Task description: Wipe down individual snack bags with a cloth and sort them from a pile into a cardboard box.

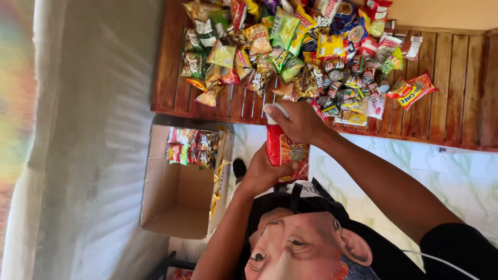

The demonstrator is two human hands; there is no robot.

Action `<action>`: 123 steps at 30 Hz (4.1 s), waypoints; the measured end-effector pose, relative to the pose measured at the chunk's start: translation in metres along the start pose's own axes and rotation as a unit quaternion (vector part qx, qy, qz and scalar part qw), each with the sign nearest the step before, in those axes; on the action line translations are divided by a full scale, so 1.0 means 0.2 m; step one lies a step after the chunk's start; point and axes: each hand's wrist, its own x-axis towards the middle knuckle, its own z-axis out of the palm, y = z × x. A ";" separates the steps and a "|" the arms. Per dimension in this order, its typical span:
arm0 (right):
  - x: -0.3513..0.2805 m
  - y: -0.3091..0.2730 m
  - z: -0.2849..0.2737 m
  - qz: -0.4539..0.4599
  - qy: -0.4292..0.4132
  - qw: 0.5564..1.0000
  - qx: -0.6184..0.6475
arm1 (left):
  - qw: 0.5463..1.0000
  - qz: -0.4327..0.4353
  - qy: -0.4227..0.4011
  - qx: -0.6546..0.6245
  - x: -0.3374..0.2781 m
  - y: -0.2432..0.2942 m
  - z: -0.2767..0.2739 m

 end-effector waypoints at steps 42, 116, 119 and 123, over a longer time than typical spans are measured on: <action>-0.03 -0.34 0.31 -0.022 0.117 0.993 -0.014 | 0.990 -0.009 -0.136 0.044 -0.11 0.11 -0.65; 0.02 -0.49 0.35 0.102 0.213 0.963 0.130 | 0.890 0.307 0.262 0.213 0.18 0.10 -0.62; 0.00 -0.59 0.35 -0.022 0.164 0.984 0.072 | 0.955 0.226 0.167 0.097 0.16 0.09 -0.59; -0.05 -0.61 0.43 -0.135 0.058 0.989 -0.029 | 0.966 0.118 0.112 -0.199 0.16 0.08 -0.64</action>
